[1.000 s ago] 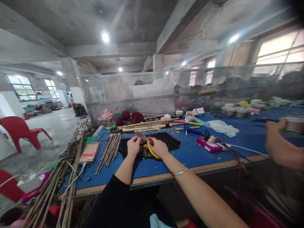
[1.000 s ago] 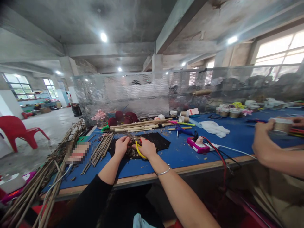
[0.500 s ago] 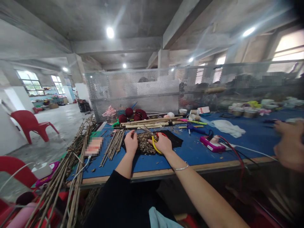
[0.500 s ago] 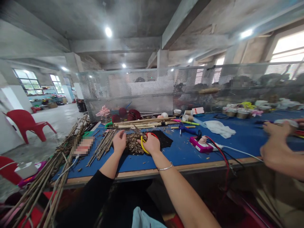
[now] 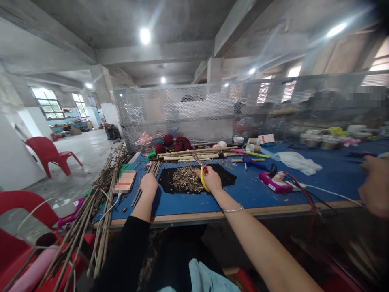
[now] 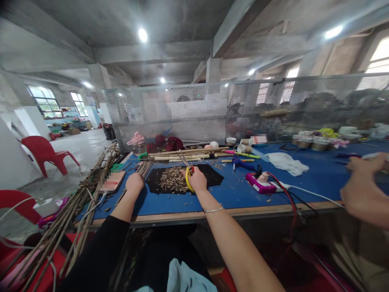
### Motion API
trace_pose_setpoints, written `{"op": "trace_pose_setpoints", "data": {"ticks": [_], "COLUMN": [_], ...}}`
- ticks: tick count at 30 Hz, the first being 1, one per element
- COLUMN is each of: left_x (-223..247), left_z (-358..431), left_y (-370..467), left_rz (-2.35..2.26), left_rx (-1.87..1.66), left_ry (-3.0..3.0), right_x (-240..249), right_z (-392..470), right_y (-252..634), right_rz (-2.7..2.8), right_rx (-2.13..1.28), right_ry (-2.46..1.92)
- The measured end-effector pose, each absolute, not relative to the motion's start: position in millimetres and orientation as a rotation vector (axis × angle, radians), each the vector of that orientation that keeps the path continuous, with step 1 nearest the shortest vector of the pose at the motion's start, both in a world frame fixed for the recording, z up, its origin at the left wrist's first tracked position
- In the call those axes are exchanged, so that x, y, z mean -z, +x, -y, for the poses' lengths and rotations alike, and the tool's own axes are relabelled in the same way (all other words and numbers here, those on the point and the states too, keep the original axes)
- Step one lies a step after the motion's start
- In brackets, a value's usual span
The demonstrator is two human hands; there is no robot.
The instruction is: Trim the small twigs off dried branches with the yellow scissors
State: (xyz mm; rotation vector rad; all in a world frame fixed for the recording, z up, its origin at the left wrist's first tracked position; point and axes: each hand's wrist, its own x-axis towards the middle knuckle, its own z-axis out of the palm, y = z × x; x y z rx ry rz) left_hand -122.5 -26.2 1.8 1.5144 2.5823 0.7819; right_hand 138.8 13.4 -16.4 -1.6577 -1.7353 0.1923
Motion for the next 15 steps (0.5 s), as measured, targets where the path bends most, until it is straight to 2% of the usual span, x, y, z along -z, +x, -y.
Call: {"op": "trace_pose_setpoints", "data": {"ticks": [10,15], "left_x": [-6.7,-8.6], "left_z": [31.5,35.8], "left_y": [-136.4,-136.3], "left_rz": [-2.600,-2.608], "left_rx": [-0.930,-0.798], "left_ry": [1.406,1.445], "right_x": [14.1,13.5], "right_z": [-12.5,-11.6], "right_y": [140.3,139.7], "right_rz": [1.683,1.720], "right_rx": [-0.160,-0.179], "right_ry": [-1.668,-1.648]}}
